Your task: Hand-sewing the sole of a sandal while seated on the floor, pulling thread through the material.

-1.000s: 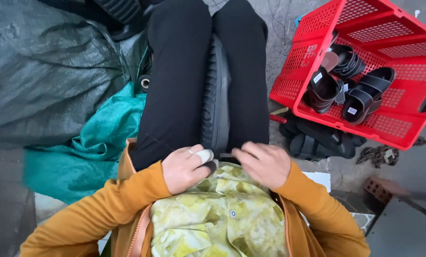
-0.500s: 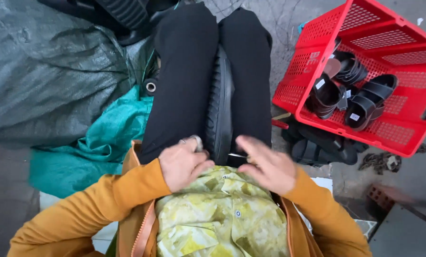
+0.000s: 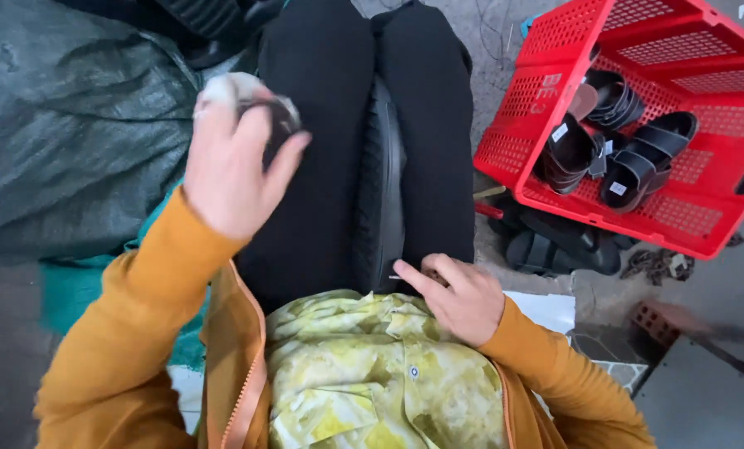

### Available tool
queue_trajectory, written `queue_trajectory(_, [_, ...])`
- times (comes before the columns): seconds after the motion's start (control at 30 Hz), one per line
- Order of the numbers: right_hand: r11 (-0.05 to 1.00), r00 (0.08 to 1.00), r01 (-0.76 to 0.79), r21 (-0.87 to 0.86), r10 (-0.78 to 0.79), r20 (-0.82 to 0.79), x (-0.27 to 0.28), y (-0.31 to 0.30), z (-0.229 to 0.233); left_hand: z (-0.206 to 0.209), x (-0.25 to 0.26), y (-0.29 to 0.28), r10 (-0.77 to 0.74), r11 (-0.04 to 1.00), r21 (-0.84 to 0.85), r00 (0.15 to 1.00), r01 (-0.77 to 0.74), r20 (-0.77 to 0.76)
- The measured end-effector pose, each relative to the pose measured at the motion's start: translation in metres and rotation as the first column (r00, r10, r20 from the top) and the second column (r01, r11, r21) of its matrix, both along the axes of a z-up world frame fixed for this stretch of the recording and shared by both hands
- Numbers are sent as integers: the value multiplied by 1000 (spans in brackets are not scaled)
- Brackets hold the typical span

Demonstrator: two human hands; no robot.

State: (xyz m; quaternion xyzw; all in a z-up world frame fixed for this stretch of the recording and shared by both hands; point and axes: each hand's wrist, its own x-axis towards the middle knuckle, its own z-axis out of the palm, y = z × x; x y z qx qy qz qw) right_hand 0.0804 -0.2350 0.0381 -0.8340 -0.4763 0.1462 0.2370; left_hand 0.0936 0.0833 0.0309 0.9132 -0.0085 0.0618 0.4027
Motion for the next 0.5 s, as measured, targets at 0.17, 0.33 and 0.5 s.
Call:
queue_trajectory(0.17, [995, 952, -70, -77, 90, 292, 5, 7, 6, -12, -63, -56, -144, 963, -217, 987, 157, 74])
queue_trajectory(0.33, [992, 933, -82, -93, 109, 343, 4, 8, 10, -31, -92, -77, -142, 977, -158, 989, 145, 33])
queue_trajectory(0.5, [989, 870, -56, -140, 117, 479, 5, 20, 27, -32, -84, -79, -159, 971, -175, 987, 162, 32])
